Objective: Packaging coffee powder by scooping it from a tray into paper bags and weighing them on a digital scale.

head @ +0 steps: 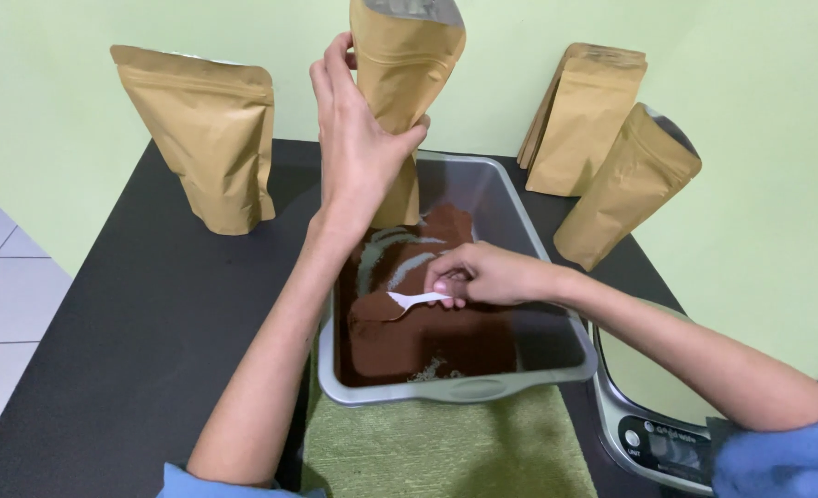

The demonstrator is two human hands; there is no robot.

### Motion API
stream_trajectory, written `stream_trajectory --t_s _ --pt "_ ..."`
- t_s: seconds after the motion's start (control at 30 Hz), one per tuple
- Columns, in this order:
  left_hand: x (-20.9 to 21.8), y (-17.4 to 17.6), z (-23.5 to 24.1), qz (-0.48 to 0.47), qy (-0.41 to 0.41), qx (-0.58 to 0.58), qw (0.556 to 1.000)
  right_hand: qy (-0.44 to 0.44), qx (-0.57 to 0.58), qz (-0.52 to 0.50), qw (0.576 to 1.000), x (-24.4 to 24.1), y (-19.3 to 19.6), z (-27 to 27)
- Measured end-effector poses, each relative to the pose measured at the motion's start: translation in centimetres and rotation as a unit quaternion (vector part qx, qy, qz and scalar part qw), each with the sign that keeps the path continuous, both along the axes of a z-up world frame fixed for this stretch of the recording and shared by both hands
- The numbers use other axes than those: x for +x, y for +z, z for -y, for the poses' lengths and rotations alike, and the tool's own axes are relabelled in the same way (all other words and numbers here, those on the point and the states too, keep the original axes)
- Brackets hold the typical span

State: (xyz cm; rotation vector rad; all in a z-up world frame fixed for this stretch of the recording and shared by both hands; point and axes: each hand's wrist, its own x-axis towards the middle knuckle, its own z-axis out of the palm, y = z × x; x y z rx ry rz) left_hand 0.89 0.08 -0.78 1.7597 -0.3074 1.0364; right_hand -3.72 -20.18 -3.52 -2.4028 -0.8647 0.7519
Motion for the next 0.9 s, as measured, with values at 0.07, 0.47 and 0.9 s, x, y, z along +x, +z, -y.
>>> stream_trajectory --t_s 0.07,0.47,0.9 --pt "0.0 0.1 0.0 -0.01 -0.003 0.002 1.0 -0.01 0.009 -0.002 1.0 -0.5 1.9 0.7" --pt "1.6 -1.7 0.3 -0.084 -0.067 0.134 0.985 -0.178 -0.069 0.086 0.978 -2.9 14.3 5.5" --pt "-0.4 -0.2 0.3 -0.137 -0.176 0.181 0.958 -0.22 -0.088 0.305 0.922 -1.4 19.9 3.9"
